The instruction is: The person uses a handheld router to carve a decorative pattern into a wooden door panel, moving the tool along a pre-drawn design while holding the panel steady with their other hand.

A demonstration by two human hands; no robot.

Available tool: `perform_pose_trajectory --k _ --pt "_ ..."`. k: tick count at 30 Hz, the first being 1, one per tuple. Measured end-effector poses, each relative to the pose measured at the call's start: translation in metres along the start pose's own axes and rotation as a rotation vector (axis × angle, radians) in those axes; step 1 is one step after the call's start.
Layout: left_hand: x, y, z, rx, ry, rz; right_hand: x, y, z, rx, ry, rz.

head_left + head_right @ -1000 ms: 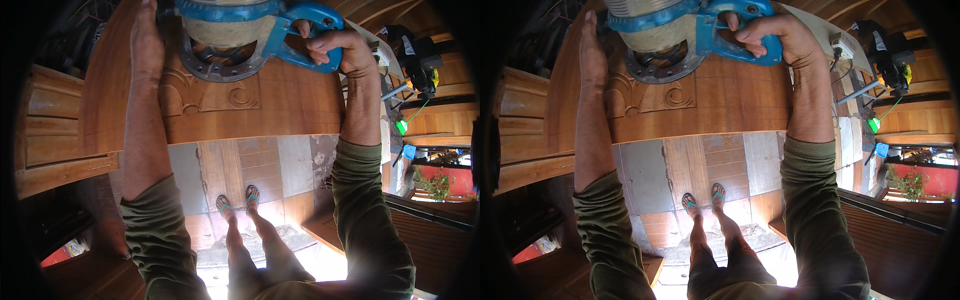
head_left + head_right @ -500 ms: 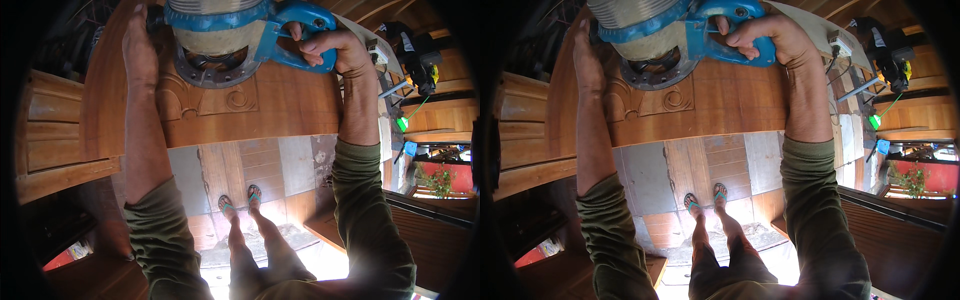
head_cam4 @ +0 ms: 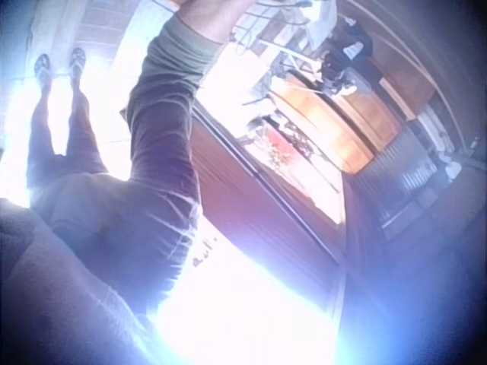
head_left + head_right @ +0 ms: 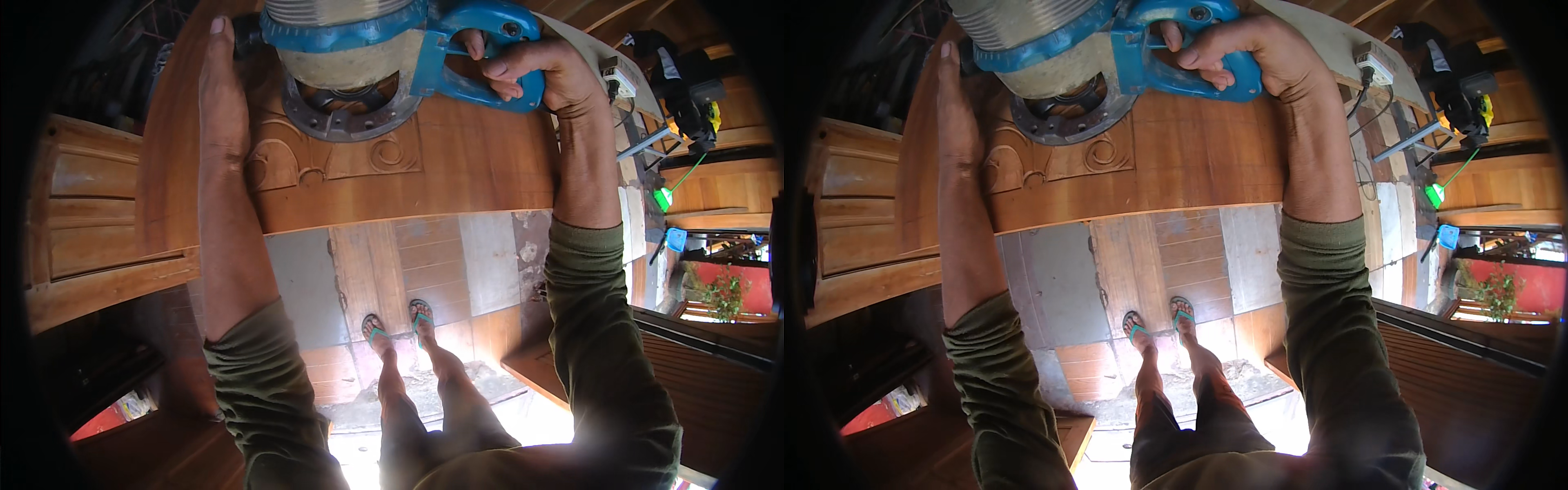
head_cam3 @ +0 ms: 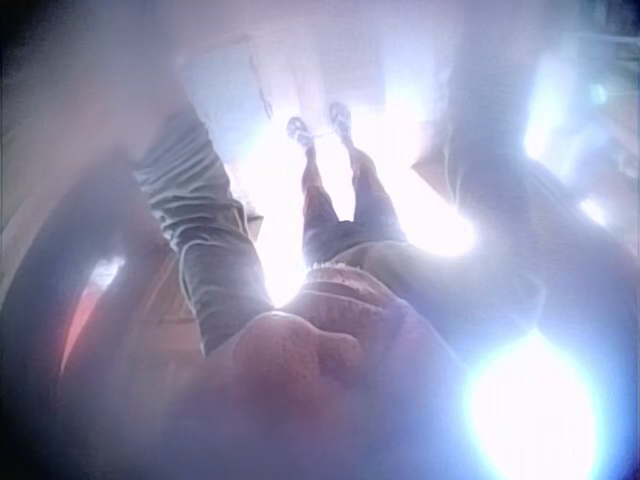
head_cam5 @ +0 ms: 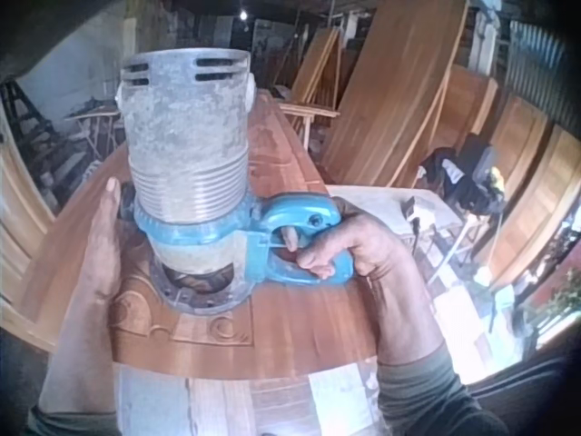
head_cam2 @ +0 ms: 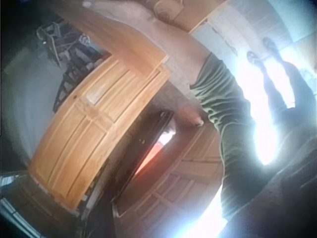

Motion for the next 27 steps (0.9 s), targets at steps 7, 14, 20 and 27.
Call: perform_pose_trajectory --k 7,14,20,27 --pt "-0.002 -0.013 -0.003 0.073 -0.024 0.148 -0.004 0.003 0.002 -0.009 -0.045 -0.048" --pt "-0.002 -0.002 -0.005 0.05 -0.019 -0.07 -0.004 0.005 0.005 -0.063 -0.038 0.104" --pt "0.005 0.004 -0.007 0.025 0.032 -0.052 -0.008 0.008 0.003 -0.109 -0.031 0.261" --pt "0.002 -0.003 0.002 0.037 0.121 0.056 -0.007 0.007 0.007 -0.131 -0.021 0.286"
Point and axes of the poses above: each hand's wrist, its own z-axis towards the middle knuckle, its own y-axis out of the palm, x = y × z, the point moved 4 cm from there along z, towards the middle knuckle, and after that the axes turned 10 degrees about y, right-handed, at the moved point
